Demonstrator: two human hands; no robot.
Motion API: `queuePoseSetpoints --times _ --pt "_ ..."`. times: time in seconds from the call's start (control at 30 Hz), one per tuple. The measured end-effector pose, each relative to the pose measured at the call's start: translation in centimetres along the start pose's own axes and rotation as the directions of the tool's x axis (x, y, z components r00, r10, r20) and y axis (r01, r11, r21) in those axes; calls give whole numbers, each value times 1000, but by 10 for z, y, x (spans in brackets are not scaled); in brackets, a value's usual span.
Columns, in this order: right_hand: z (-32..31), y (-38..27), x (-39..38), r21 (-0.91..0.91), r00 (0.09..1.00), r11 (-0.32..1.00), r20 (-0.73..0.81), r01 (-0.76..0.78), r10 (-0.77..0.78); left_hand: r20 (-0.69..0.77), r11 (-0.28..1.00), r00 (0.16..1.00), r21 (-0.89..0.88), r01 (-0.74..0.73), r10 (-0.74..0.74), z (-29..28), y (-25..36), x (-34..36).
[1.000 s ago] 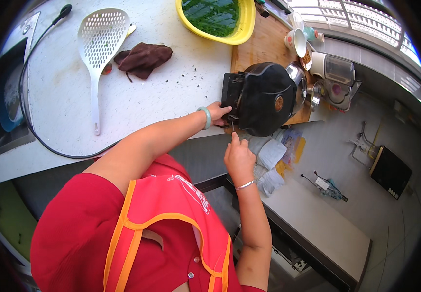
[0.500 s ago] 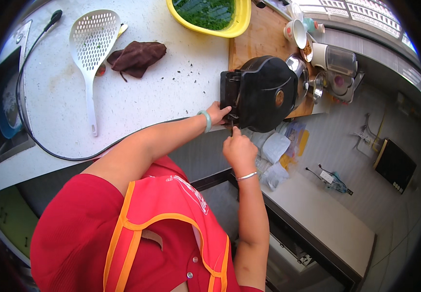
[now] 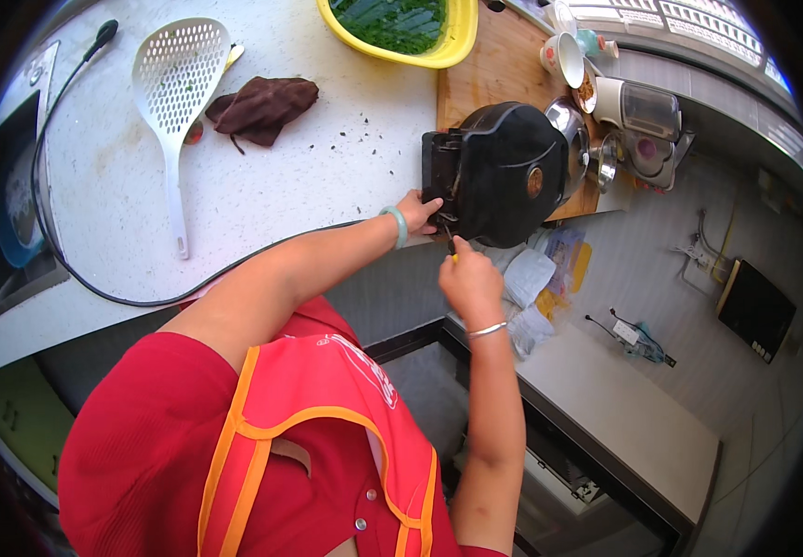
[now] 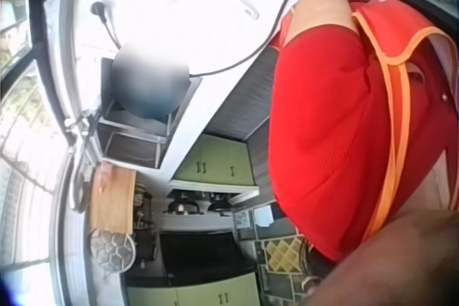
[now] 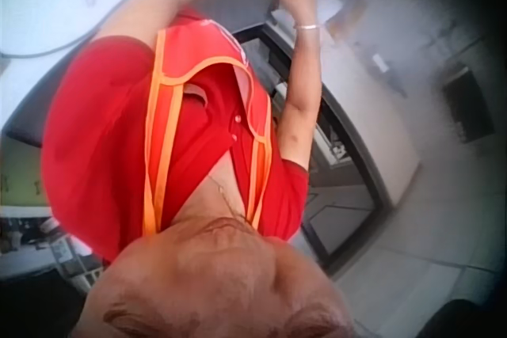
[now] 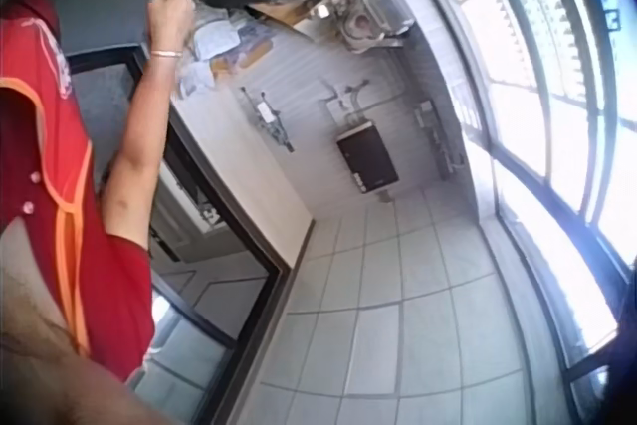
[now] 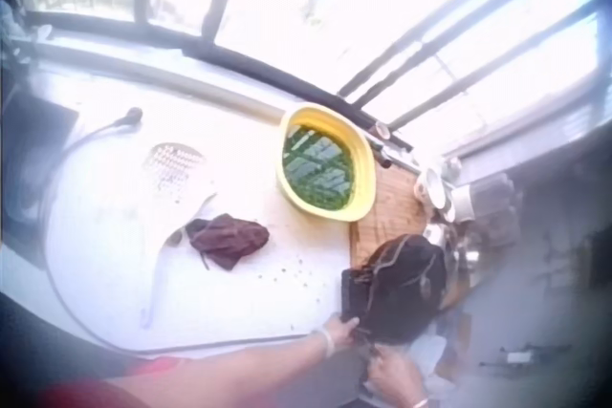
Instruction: The person uses a screwdriver to remove screws from the base of a black electric kettle. They then use a steel wool pad to scrub the bottom surface of the kettle.
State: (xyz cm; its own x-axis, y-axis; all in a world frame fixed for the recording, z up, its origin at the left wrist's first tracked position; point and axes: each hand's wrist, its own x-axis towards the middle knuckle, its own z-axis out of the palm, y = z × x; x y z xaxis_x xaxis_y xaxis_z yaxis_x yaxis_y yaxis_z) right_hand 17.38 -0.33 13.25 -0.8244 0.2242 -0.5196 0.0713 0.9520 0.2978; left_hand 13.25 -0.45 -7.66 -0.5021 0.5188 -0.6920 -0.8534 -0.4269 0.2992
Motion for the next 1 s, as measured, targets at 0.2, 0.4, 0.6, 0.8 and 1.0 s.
queuePoseSetpoints --times 0.2,0.4,0.6,0.8,1.0 --pt "9 -18 2 -21 1000 1000 3 -10 10 7 994 998 -88 61 -61 0 3 -2" --pt "3 44 20 551 982 832 183 -65 -44 14 992 999 -120 47 -46 4 2 0" --pt "41 11 -8 747 973 631 222 -208 58 45 999 999 38 -22 21 -9 7 0" --pt "77 -19 -57 970 925 107 170 -218 339 48 981 995 181 76 -86 -19 17 -33" --pt "94 -40 -47 952 884 -291 217 -98 414 79 983 993 163 78 -92 -17 4 -61"
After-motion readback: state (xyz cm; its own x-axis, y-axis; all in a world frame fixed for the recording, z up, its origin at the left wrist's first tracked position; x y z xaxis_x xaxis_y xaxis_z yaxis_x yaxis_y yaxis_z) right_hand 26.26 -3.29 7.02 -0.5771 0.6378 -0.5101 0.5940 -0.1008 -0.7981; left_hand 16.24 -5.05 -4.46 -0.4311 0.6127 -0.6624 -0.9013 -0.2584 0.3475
